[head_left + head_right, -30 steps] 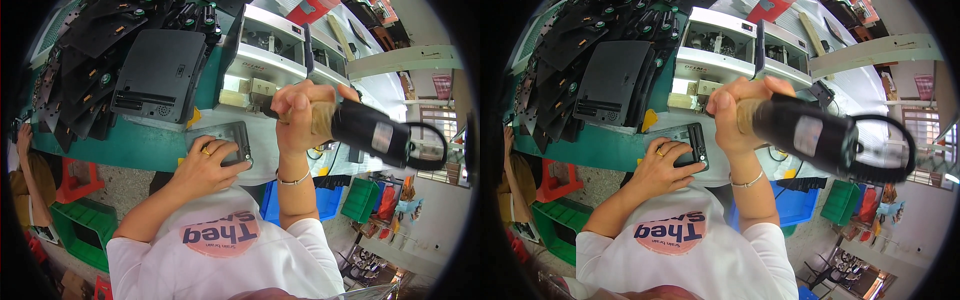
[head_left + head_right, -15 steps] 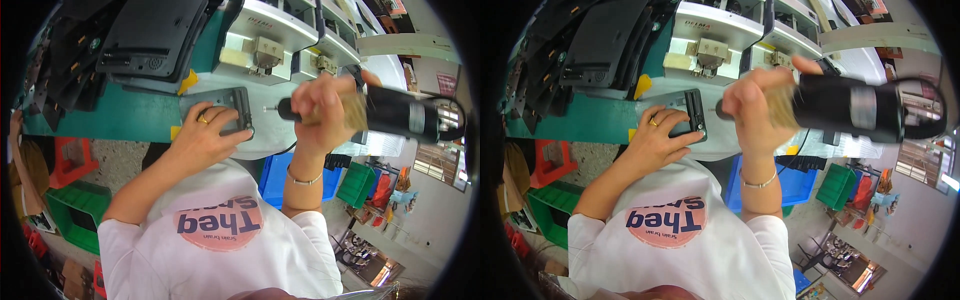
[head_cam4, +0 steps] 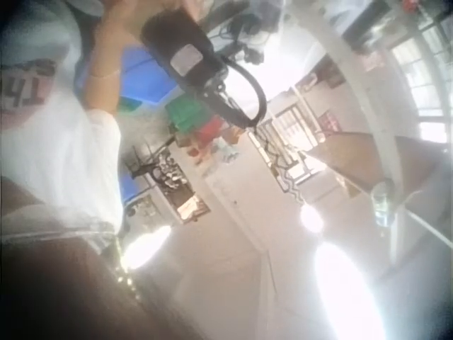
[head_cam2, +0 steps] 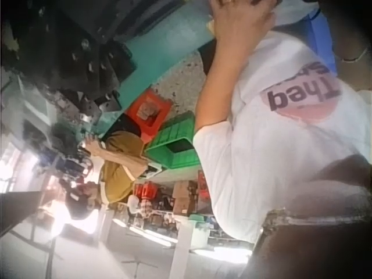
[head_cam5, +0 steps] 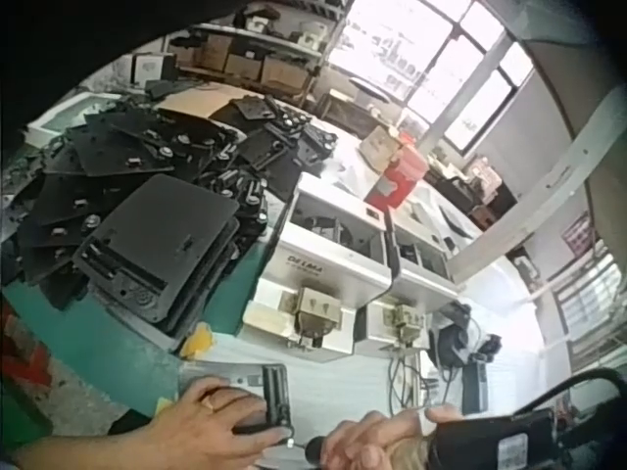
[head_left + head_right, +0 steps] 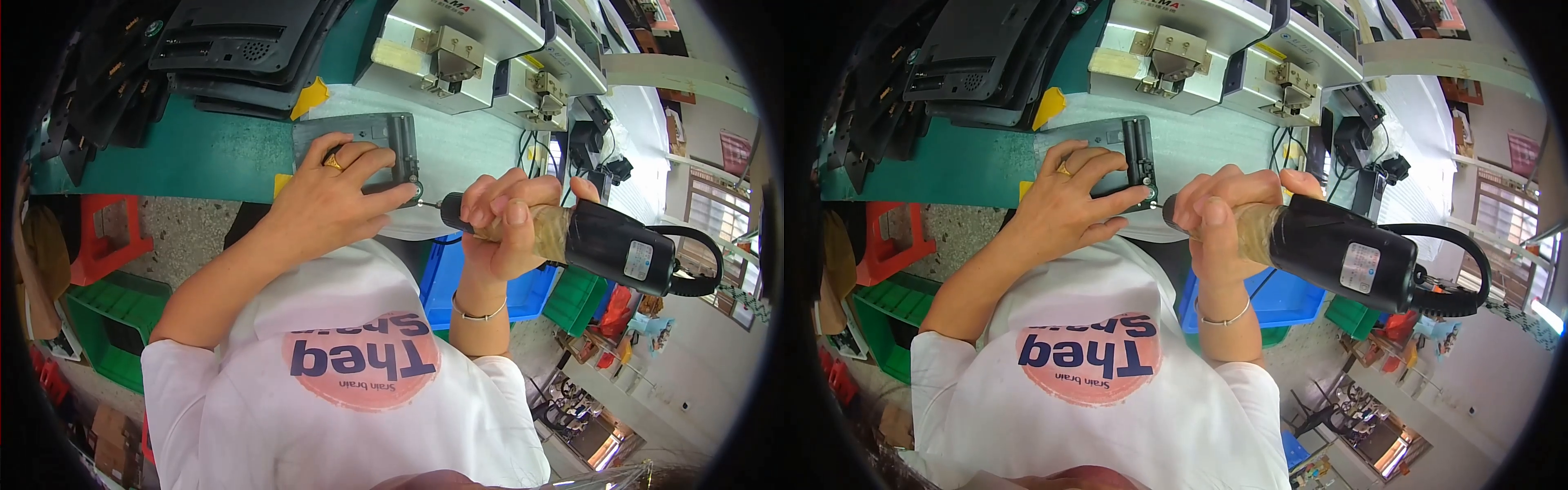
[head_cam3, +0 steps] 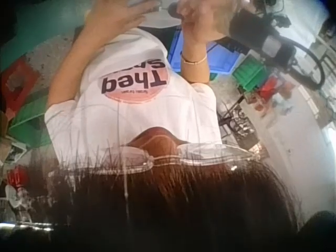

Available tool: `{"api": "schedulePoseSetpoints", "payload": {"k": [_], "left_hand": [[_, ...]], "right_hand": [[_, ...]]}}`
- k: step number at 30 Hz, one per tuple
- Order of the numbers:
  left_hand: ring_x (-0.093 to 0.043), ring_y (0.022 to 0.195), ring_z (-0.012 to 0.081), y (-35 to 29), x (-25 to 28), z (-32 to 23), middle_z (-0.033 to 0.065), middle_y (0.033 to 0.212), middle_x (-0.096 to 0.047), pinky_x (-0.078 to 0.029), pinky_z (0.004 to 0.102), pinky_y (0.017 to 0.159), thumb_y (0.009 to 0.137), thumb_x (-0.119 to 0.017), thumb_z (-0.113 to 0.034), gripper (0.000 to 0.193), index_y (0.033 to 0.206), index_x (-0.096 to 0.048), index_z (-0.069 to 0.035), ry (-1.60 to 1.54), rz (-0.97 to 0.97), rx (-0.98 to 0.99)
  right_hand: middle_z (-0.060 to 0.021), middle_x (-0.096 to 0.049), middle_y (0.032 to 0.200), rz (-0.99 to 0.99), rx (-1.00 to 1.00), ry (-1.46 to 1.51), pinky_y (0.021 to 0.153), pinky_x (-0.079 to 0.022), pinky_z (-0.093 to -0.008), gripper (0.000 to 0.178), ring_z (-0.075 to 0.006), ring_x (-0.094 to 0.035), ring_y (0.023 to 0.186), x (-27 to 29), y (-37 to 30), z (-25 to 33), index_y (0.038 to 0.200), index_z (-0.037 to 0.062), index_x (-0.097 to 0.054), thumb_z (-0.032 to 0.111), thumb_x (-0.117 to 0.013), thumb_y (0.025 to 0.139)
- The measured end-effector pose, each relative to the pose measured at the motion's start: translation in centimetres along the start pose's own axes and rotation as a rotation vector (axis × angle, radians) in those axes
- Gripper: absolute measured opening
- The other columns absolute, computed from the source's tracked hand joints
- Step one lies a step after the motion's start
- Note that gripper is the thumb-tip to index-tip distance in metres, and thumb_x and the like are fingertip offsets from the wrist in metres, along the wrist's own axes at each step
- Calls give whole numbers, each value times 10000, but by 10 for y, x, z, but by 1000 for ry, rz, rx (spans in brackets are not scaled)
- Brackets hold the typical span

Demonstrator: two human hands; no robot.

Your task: The person assembles plastic toy housings by securing them with screws using an electric screwdriver.

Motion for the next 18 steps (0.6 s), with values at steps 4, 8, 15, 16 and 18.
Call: {"api": "schedulePoseSetpoints", "payload": {"k": [4,8,15,16,18], "left_hand": [[-532,1115,241,0,1,0,60,1139,-551,-348,444,1019,679,-754,-190,420,1081,-641,-236,-12,-7,4],[-522,1126,247,1,-1,2,58,1147,-544,-347,475,1032,684,-789,-248,459,1124,-663,-233,-6,6,3],[-522,1130,246,0,-1,0,50,1155,-540,-346,475,1035,690,-785,-249,453,1125,-662,-237,-6,6,9],[-521,1132,245,-1,-1,0,48,1159,-539,-345,475,1037,693,-784,-251,449,1125,-662,-237,-11,9,10],[-520,1134,245,-1,-1,0,46,1162,-538,-344,474,1038,695,-783,-253,446,1124,-661,-238,-17,12,12]], "right_hand": [[-62,-530,727,-1,6,-14,449,-482,-329,578,-176,-500,493,0,-3,-3,1312,146,-307,30,-666,875],[-65,-534,722,8,18,-22,450,-483,-330,576,-181,-511,495,0,-2,-5,1307,144,-307,34,-671,874],[-65,-536,710,34,37,-93,465,-493,-321,603,-183,-536,511,-1,-7,-5,1317,132,-272,56,-678,878],[-63,-535,709,52,39,-111,468,-496,-319,615,-182,-538,509,-2,-7,-5,1321,131,-257,60,-679,879],[-60,-533,710,61,25,-162,467,-497,-320,620,-180,-534,501,-6,-8,-4,1320,133,-247,61,-677,880]]}}
Point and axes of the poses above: each hand's wrist, its own y-axis towards the middle knuckle, its own x-axis out of the back of the hand, z = x × y, the point moved 4 cm from there along y, towards the middle knuckle
